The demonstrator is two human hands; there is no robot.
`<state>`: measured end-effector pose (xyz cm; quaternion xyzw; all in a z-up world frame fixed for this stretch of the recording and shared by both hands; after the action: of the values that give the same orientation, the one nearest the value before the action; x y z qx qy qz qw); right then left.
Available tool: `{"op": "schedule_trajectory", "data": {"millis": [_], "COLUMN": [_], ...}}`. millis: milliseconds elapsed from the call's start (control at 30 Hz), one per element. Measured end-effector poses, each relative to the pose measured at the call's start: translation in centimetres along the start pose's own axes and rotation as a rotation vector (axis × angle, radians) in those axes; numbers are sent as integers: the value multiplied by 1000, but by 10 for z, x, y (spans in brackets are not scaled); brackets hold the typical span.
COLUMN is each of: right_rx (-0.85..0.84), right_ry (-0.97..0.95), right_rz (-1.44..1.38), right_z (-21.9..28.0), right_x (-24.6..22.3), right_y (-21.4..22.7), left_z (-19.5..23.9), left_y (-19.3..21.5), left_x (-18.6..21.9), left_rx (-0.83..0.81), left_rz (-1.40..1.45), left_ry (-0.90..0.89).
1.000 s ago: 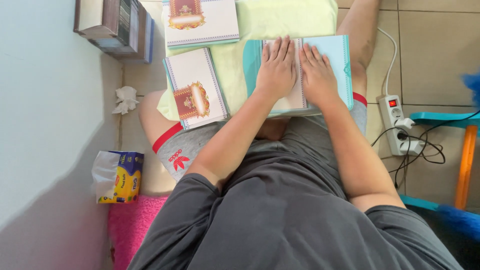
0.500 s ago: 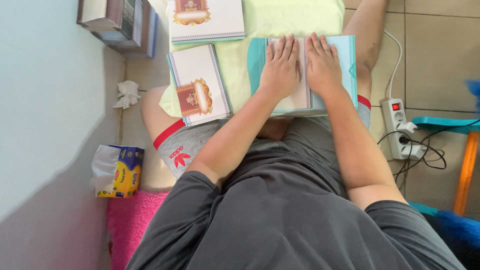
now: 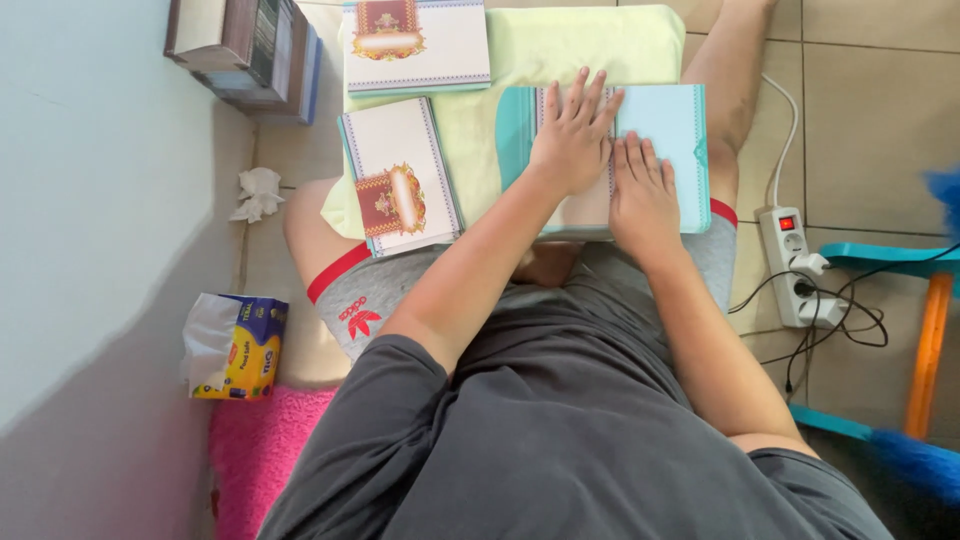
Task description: Smoothing the pages of small notebooks and stacking them neatly on a surface.
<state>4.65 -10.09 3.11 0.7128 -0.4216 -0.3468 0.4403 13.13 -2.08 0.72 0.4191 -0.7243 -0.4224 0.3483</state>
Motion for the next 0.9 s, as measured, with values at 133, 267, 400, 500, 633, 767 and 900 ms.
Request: {"op": "schedule_trajectory", "data": {"millis": [133,267,400,500,633,767,900], "right_rx": [-35,86,102,-72,-249,-323,-421], "right_ry": [-46,-25,-59,-171,-335,-591,-798], "right_rz": [-4,88,171,-38,-366,-660,-1159], "right_z": [-34,-22,-1,6,-7,-5,0], "right_x": [17,-1,-37,-20,-9,19,48], "right_y": [-26,-2,51,25,24,13,-29], "left_z": [5,22,30,29,30,32,30], "left_y": [-22,-6,8,11,26,28,29], "left_x": [-2,0,-7,-21,-34,-35,-34], "left_rx": [-115,-49,154,243,206,192,232], "left_rz": [-9,7,91,136,336,356,356], "left_ry": [11,-22,-3,115,217,217,217]}}
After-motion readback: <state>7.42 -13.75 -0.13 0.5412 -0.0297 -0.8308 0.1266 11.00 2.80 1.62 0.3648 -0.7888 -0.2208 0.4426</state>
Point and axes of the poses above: each hand's wrist, its own z-axis away from the middle knuckle, its own y-axis out of the back of the hand, x = y × z, the point moved 10 cm from there along -z, towards the middle knuckle, and after that the axes turned 4 degrees about x, right-handed, at the moved point
